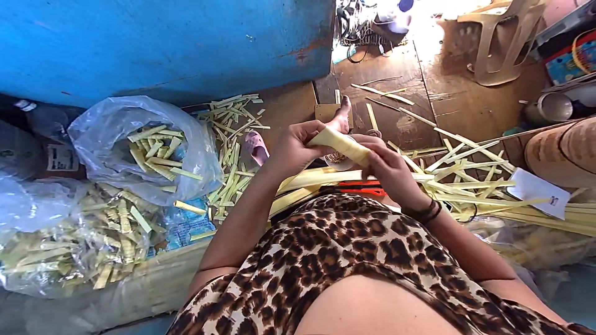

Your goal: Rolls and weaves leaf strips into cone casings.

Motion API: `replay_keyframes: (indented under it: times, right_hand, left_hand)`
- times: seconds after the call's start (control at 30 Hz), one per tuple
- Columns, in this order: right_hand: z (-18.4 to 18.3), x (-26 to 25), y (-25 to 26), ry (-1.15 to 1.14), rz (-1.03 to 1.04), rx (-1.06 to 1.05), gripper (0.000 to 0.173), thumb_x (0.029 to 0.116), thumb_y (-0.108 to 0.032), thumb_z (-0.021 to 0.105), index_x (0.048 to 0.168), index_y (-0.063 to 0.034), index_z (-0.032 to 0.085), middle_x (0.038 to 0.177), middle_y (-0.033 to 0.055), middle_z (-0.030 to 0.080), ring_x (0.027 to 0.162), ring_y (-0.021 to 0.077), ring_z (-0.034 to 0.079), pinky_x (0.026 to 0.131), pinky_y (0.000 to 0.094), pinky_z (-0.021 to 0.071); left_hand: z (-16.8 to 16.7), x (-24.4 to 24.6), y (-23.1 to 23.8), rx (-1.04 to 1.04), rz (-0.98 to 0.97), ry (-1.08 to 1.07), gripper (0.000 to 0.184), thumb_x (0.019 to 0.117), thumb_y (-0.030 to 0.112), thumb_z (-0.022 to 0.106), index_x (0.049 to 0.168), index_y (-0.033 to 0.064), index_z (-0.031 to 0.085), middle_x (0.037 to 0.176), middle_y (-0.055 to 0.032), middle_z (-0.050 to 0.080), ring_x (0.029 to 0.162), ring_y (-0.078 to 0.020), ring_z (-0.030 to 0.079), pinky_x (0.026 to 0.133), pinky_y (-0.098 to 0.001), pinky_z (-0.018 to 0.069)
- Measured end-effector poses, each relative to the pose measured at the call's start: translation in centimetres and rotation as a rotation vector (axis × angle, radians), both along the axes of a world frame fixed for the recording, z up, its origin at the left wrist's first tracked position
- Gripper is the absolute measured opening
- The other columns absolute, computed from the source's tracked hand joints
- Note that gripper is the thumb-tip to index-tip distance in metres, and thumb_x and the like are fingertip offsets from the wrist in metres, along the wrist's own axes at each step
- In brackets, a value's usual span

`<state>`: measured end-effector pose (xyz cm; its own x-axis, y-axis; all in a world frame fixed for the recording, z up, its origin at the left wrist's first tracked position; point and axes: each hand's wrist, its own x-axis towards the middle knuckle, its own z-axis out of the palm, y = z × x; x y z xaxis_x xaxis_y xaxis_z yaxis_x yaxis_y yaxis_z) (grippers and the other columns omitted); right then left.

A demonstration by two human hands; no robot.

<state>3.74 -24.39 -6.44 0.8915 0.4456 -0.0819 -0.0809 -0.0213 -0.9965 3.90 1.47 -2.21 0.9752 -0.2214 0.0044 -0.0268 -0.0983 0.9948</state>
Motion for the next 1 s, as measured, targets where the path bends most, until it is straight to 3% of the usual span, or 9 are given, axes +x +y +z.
replay_keyframes:
  times: [0.07, 0.17, 0.2, 0.33, 0.5, 0.63, 0.77, 0.9, 1.0]
  right_hand:
    - [0.2, -0.1, 0.1, 0.278, -0.001, 0.145, 0.036, 0.1121, -0.025, 0.035, 0.13, -0.0112, 0.063, 0.083, -0.0008, 0.068, 0.06, 0.004, 0.061, 0.055, 0.0198, 0.0536]
    - [-0.5, -0.2, -0.2, -0.325, 0.017, -0.188, 0.04, 0.1019, -0.018, 0.06, 0.139, -0.005, 0.058, 0.126, 0.0083, 0.064, 0.104, 0.0155, 0.067, 0.085, 0.0345, 0.0613]
    - [-0.8, -0.2, -0.3, -0.403, 0.012, -0.22, 0.041, 0.1008, -0.019, 0.063, 0.139, -0.0035, 0.059, 0.128, 0.0109, 0.063, 0.106, 0.017, 0.066, 0.087, 0.0355, 0.0599]
    - [-0.3, 0.1, -0.2, 0.374, -0.009, 0.198, 0.04, 0.1124, -0.024, 0.032, 0.131, -0.0095, 0.064, 0.08, -0.001, 0.067, 0.056, 0.0017, 0.057, 0.052, 0.017, 0.0504]
    - [-1.6, -0.4, -0.4, -0.242, 0.032, -0.132, 0.035, 0.1045, -0.016, 0.056, 0.138, -0.0035, 0.058, 0.12, 0.0078, 0.067, 0.099, 0.0143, 0.069, 0.085, 0.0346, 0.0606]
    - [-1.3, -0.4, -0.1, 0.437, -0.011, 0.21, 0.04, 0.1121, -0.024, 0.029, 0.128, -0.0098, 0.063, 0.075, -0.0006, 0.067, 0.057, 0.0041, 0.06, 0.056, 0.019, 0.0529]
    - [-3.1, -0.8, -0.7, -0.301, -0.005, -0.207, 0.038, 0.1038, -0.021, 0.058, 0.138, -0.0042, 0.059, 0.117, 0.0088, 0.068, 0.096, 0.0147, 0.068, 0.083, 0.0362, 0.0604]
    - [-1.8, -0.6, -0.4, 0.451, -0.017, 0.236, 0.039, 0.112, -0.023, 0.031, 0.127, -0.0102, 0.064, 0.077, -0.0008, 0.068, 0.057, 0.0037, 0.06, 0.056, 0.0187, 0.053]
    - [-2.6, -1.1, -0.9, -0.114, -0.053, -0.118, 0.03, 0.1068, -0.018, 0.049, 0.131, -0.0076, 0.064, 0.1, -0.0004, 0.072, 0.084, 0.0059, 0.068, 0.077, 0.027, 0.0592]
  left_hand:
    - [-0.1, 0.0, 0.1, -0.007, -0.008, 0.013, 0.027, 0.0824, -0.007, 0.078, 0.105, 0.0029, 0.069, 0.089, 0.0012, 0.074, 0.079, -0.0024, 0.07, 0.075, -0.019, 0.0591]
    - [-0.3, 0.2, 0.3, -0.008, 0.004, 0.032, 0.027, 0.082, -0.007, 0.079, 0.104, 0.0032, 0.068, 0.085, 0.0006, 0.074, 0.074, -0.0026, 0.069, 0.07, -0.0184, 0.0581]
    - [-0.4, 0.2, 0.4, 0.001, 0.004, 0.036, 0.027, 0.082, -0.006, 0.079, 0.105, 0.0034, 0.068, 0.086, 0.0009, 0.074, 0.075, -0.0022, 0.069, 0.071, -0.0183, 0.0578]
    - [-0.4, 0.3, 0.6, 0.013, -0.005, 0.053, 0.026, 0.0825, -0.006, 0.078, 0.104, 0.004, 0.069, 0.087, 0.0015, 0.074, 0.077, -0.0019, 0.069, 0.074, -0.019, 0.0582]
    - [-0.6, 0.7, 0.9, 0.049, 0.011, 0.114, 0.027, 0.0837, -0.007, 0.077, 0.106, 0.0041, 0.068, 0.088, -0.0005, 0.074, 0.077, -0.004, 0.07, 0.074, -0.0205, 0.0586]
    - [-0.4, 0.8, 1.0, 0.053, -0.02, 0.183, 0.029, 0.0843, -0.007, 0.077, 0.109, 0.0047, 0.067, 0.09, -0.001, 0.075, 0.077, -0.0041, 0.07, 0.073, -0.0203, 0.0588]
    - [-0.9, 0.9, 1.1, 0.067, -0.005, 0.161, 0.026, 0.0852, -0.006, 0.076, 0.107, 0.0039, 0.066, 0.088, -0.0018, 0.074, 0.075, -0.0061, 0.069, 0.07, -0.0219, 0.0589]
    - [-0.9, 1.0, 1.4, 0.044, -0.029, 0.168, 0.029, 0.085, -0.007, 0.076, 0.11, 0.004, 0.065, 0.092, -0.0013, 0.074, 0.08, -0.0043, 0.07, 0.075, -0.0208, 0.0583]
    - [-0.9, 1.2, 1.3, 0.048, -0.003, 0.195, 0.028, 0.0845, -0.01, 0.075, 0.107, 0.004, 0.065, 0.088, -0.0017, 0.074, 0.075, -0.0048, 0.069, 0.071, -0.0202, 0.0575]
